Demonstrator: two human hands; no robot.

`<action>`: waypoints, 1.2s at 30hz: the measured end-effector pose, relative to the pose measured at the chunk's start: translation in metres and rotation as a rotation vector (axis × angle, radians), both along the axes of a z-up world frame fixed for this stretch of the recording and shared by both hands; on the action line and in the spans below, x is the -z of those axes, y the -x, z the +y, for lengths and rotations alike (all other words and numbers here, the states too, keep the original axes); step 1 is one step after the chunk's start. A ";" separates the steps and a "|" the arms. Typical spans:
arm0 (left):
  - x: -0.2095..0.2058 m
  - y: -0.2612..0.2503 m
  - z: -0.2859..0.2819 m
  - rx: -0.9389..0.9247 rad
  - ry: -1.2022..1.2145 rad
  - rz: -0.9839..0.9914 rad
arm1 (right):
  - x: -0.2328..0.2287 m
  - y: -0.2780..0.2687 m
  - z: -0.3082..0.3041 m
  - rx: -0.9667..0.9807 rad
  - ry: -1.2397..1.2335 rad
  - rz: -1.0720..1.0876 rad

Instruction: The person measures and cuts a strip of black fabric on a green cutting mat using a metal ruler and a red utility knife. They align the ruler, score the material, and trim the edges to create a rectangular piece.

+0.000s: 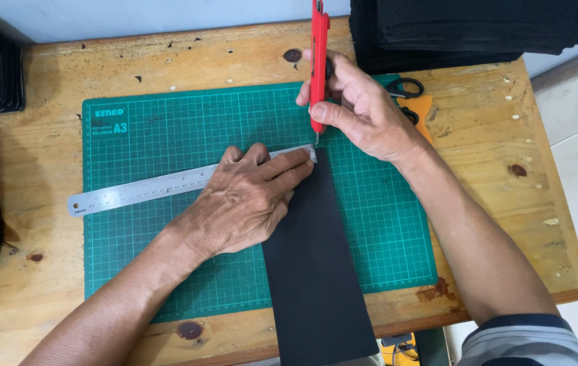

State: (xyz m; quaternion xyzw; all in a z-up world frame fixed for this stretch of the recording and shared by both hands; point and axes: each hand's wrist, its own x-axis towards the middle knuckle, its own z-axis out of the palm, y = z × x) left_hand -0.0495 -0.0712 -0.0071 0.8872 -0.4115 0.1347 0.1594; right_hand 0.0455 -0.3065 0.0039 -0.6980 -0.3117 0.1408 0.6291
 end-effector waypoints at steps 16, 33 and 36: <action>0.000 -0.001 0.000 -0.001 0.001 0.013 | -0.001 0.003 -0.005 -0.003 -0.023 0.036; 0.001 -0.001 0.002 0.011 -0.006 0.042 | -0.005 0.004 -0.003 -0.048 0.040 0.019; 0.001 -0.001 0.001 0.008 -0.007 0.043 | -0.005 0.004 -0.003 -0.053 0.029 0.017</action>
